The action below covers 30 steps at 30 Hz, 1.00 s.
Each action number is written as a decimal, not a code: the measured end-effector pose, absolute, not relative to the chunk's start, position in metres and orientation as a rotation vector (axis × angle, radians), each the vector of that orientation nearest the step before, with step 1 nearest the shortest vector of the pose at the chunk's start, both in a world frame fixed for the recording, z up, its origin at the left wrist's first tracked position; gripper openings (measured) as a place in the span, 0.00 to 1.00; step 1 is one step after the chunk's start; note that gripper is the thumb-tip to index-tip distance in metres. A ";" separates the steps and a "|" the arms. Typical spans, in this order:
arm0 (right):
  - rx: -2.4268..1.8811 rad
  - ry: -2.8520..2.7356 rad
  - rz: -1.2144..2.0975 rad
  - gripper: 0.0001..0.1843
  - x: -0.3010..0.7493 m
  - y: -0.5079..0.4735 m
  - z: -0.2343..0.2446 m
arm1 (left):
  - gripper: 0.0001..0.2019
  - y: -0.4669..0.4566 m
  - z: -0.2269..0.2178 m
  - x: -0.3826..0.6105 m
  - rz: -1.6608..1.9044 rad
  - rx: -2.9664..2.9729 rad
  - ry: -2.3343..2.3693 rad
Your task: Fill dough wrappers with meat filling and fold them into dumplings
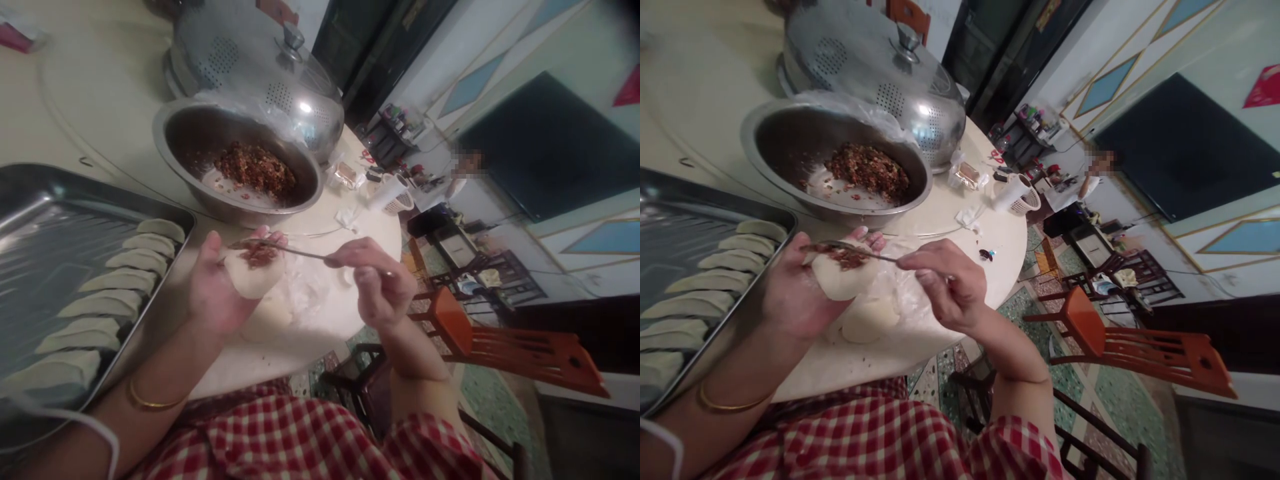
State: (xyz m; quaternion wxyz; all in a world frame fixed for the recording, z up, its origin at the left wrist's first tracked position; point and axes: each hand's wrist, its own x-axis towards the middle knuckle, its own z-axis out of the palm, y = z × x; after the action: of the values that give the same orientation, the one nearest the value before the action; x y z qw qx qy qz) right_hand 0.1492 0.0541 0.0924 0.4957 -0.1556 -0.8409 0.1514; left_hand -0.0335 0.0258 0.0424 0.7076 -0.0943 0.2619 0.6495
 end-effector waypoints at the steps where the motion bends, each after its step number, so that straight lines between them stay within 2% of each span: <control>1: -0.424 -1.964 0.388 0.13 0.151 0.054 0.090 | 0.33 0.026 0.041 -0.034 1.452 -0.206 0.555; 12: -0.500 -1.988 0.308 0.12 0.170 0.051 0.092 | 0.30 0.028 0.037 -0.030 1.435 -0.223 0.525; 23: -0.370 -2.136 0.215 0.14 0.167 0.047 0.098 | 0.30 0.027 0.039 -0.031 1.400 -0.189 0.475; 30: -0.338 -2.287 0.297 0.10 0.156 0.049 0.102 | 0.30 0.027 0.032 -0.027 1.388 -0.137 0.497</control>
State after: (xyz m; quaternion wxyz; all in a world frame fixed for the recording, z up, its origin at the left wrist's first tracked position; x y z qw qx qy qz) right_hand 0.1556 0.0486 0.1024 0.3945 -0.1332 -0.9016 0.1170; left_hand -0.0273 0.0268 0.0319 0.7384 -0.0622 0.2262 0.6322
